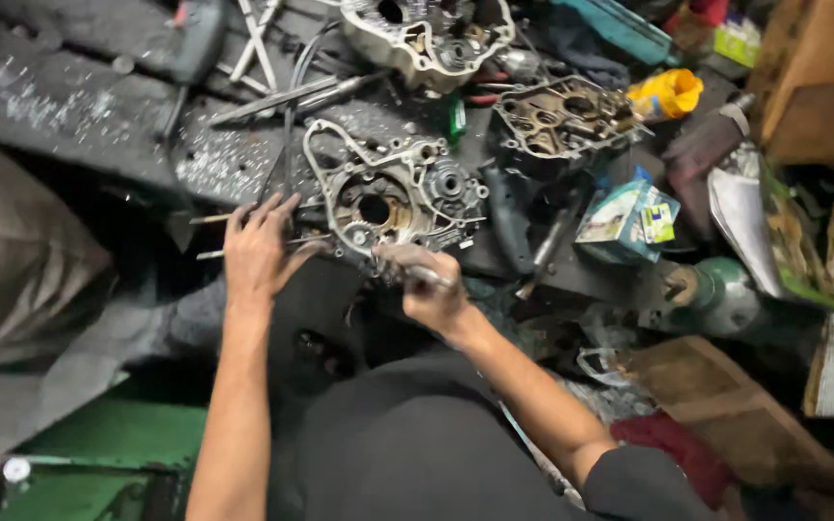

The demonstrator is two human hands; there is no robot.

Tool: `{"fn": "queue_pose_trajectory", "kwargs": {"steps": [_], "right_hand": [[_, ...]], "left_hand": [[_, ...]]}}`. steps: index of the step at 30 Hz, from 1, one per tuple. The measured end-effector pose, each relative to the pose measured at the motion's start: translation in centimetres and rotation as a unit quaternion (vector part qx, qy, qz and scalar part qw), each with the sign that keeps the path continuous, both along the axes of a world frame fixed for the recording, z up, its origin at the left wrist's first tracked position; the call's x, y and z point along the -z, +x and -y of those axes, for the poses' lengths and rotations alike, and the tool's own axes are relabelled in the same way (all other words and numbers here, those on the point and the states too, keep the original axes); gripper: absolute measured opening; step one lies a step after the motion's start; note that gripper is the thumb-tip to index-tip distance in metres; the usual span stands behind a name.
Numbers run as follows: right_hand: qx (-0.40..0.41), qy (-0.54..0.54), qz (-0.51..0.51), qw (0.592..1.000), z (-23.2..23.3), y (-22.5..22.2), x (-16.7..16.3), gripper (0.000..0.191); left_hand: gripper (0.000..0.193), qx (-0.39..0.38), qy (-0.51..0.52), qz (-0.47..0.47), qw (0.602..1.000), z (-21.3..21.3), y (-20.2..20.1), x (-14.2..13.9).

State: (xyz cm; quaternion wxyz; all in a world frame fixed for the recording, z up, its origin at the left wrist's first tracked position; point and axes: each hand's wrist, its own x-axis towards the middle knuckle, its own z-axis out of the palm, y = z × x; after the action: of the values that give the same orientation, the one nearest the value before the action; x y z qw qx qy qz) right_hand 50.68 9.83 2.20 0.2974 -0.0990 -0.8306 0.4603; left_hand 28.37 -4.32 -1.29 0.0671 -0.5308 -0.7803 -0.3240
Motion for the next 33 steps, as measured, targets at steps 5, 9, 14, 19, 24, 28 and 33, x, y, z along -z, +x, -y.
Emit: {"fn": "queue_pose_trajectory", "kwargs": {"steps": [5,9,14,19,24,28,33], "right_hand": [[0.054,-0.386,-0.044,0.920,0.0,5.8,1.3,0.021],[0.138,-0.442,-0.017,0.886,-2.3,10.1,2.0,0.031],[0.166,-0.456,-0.059,0.872,-5.0,14.1,1.6,0.024],[0.180,-0.475,-0.135,0.851,-6.9,16.0,1.2,0.025],[0.175,-0.472,-0.129,0.855,-10.1,14.5,0.7,0.026],[0.162,-0.494,-0.065,0.852,-12.6,12.3,-0.3,0.026],[0.113,-0.504,-0.002,0.856,-14.0,10.6,-0.5,0.029]], "left_hand": [[0.071,0.026,-0.055,0.030,0.998,-1.0,-0.4,-0.3],[0.066,0.034,-0.171,0.068,0.982,-1.6,-2.0,-0.1],[0.066,-0.005,-0.156,0.097,0.983,-0.8,-3.4,-0.4],[0.066,-0.098,-0.179,0.090,0.975,-1.2,-4.7,-0.4],[0.063,-0.086,-0.203,0.082,0.972,-2.0,-2.8,0.0],[0.067,-0.092,-0.216,0.075,0.969,-2.6,-2.2,0.4],[0.075,-0.061,-0.159,0.065,0.983,-4.2,-4.2,1.3]]}}
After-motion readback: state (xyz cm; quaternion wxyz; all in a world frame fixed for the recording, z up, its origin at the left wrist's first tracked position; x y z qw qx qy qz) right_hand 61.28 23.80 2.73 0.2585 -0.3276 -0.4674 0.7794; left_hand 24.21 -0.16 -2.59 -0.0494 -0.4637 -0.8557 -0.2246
